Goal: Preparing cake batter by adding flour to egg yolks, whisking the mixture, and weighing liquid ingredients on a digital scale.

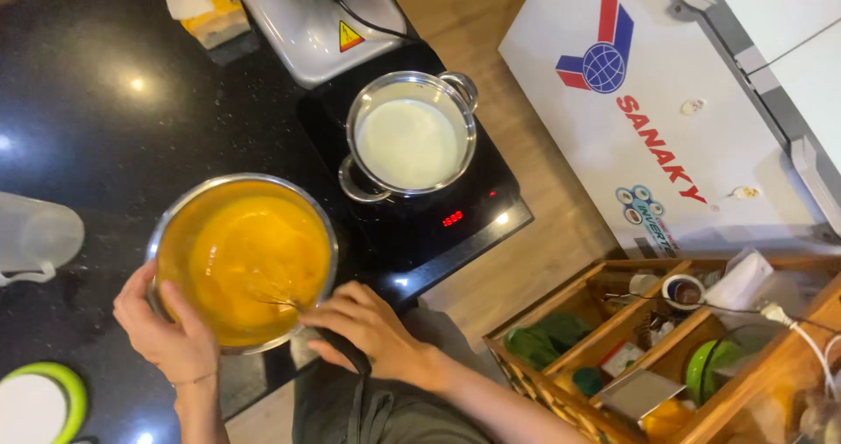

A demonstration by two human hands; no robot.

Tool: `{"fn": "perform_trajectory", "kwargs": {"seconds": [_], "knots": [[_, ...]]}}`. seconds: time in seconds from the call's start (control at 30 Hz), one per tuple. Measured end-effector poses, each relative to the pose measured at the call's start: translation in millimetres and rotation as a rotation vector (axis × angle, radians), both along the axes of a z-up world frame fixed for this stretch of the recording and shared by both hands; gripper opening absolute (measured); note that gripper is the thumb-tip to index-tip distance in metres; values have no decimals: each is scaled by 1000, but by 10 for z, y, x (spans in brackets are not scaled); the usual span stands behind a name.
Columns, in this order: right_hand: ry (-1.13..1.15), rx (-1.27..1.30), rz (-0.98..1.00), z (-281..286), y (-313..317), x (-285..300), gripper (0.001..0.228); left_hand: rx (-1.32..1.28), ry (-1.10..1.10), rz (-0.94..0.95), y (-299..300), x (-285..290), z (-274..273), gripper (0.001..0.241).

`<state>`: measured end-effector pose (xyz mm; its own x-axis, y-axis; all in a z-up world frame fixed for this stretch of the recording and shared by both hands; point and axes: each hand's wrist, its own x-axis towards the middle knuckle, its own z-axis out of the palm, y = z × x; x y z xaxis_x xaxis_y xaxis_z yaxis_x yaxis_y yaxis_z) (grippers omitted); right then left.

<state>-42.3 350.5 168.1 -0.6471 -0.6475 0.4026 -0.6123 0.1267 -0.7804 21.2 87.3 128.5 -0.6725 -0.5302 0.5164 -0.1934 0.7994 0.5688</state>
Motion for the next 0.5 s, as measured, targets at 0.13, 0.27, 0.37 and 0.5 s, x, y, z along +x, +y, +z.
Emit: {"fn": "perform_trajectory", "kwargs": {"seconds": [0.13, 0.27, 0.37, 0.5], "knots": [[31, 138, -74, -89, 544, -387, 56, 100, -52, -4, 647, -28, 207, 22], [54, 179, -678, -816, 1366, -609, 26, 144, -77, 20, 938, -20, 90, 25], [-210, 502, -802, -700, 1649, -873, 51, 146, -70, 66, 993, -29, 23, 25], [-98, 411, -669, -719, 1675, -989, 56, 142, -41, 97, 968, -54, -1, 20]]}}
